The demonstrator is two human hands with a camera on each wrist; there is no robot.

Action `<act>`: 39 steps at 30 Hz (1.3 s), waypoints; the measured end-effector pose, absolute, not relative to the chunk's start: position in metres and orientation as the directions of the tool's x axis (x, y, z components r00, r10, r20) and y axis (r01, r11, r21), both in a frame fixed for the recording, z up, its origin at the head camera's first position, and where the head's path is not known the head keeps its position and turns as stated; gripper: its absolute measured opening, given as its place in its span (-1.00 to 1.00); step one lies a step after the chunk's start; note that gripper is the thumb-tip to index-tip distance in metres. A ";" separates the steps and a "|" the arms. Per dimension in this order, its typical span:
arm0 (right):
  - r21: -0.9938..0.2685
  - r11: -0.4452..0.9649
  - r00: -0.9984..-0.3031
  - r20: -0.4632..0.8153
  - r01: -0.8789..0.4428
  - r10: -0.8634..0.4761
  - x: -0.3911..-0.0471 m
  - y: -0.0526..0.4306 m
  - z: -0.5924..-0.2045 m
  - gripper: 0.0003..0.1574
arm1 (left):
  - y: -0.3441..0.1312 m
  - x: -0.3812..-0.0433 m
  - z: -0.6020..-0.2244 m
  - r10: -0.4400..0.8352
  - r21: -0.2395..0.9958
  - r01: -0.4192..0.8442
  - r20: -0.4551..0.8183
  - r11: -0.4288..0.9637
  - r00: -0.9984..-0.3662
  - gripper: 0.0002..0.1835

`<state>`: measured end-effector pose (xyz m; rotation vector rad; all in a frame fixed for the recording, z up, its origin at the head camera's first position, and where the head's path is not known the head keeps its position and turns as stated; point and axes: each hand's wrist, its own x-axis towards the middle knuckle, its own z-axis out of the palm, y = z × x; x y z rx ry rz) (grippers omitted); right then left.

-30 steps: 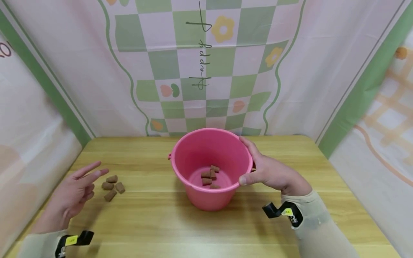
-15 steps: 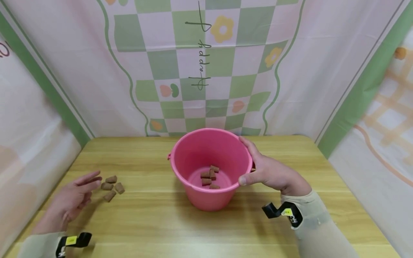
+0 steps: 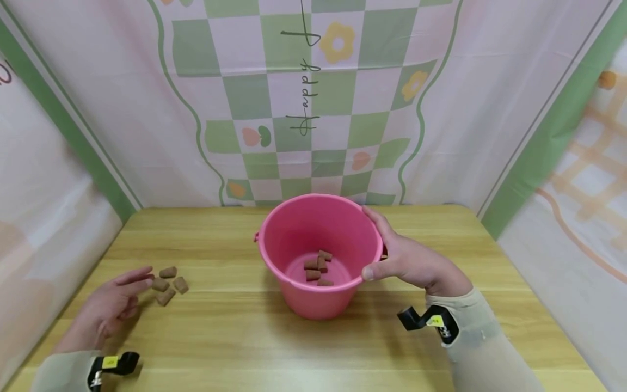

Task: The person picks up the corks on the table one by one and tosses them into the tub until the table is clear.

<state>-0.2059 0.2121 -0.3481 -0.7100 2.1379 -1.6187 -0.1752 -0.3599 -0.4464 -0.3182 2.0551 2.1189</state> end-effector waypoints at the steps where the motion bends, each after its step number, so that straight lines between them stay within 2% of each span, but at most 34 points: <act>1: -0.961 0.216 -0.807 0.011 -0.171 -0.591 -0.206 0.212 -0.348 0.49 | -0.360 -0.175 -0.446 -0.029 0.962 -0.270 -0.270 -0.031 -0.962 -0.71; 5: -0.959 0.231 -0.814 0.000 -0.164 -0.581 -0.205 0.212 -0.347 0.49 | -0.361 -0.174 -0.446 -0.047 0.960 -0.278 -0.278 -0.020 -0.959 -0.69; 9: -0.954 0.252 -0.822 -0.009 -0.164 -0.570 -0.205 0.211 -0.347 0.48 | -0.361 -0.172 -0.446 -0.059 0.946 -0.316 -0.313 0.074 -0.948 -0.77; 12: -0.949 0.261 -0.820 -0.004 -0.178 -0.572 -0.205 0.211 -0.346 0.48 | -0.361 -0.172 -0.448 -0.052 0.934 -0.328 -0.323 0.143 -0.945 -0.64; 16: -0.946 0.269 -0.821 -0.008 -0.178 -0.570 -0.205 0.211 -0.346 0.48 | -0.361 -0.173 -0.452 -0.046 0.932 -0.325 -0.322 0.158 -0.946 -0.46; 20: -0.949 0.267 -0.822 -0.015 -0.167 -0.569 -0.205 0.211 -0.346 0.48 | -0.361 -0.174 -0.454 -0.054 0.931 -0.330 -0.326 0.157 -0.944 -0.47; 30: -0.952 0.256 -0.819 -0.009 -0.169 -0.574 -0.205 0.212 -0.346 0.48 | -0.361 -0.176 -0.457 -0.020 0.933 -0.351 -0.351 0.073 -0.936 -0.79; 39: -0.953 0.253 -0.818 -0.007 -0.169 -0.575 -0.206 0.212 -0.347 0.48 | -0.358 -0.175 -0.456 -0.016 0.935 -0.341 -0.341 0.099 -0.940 -0.77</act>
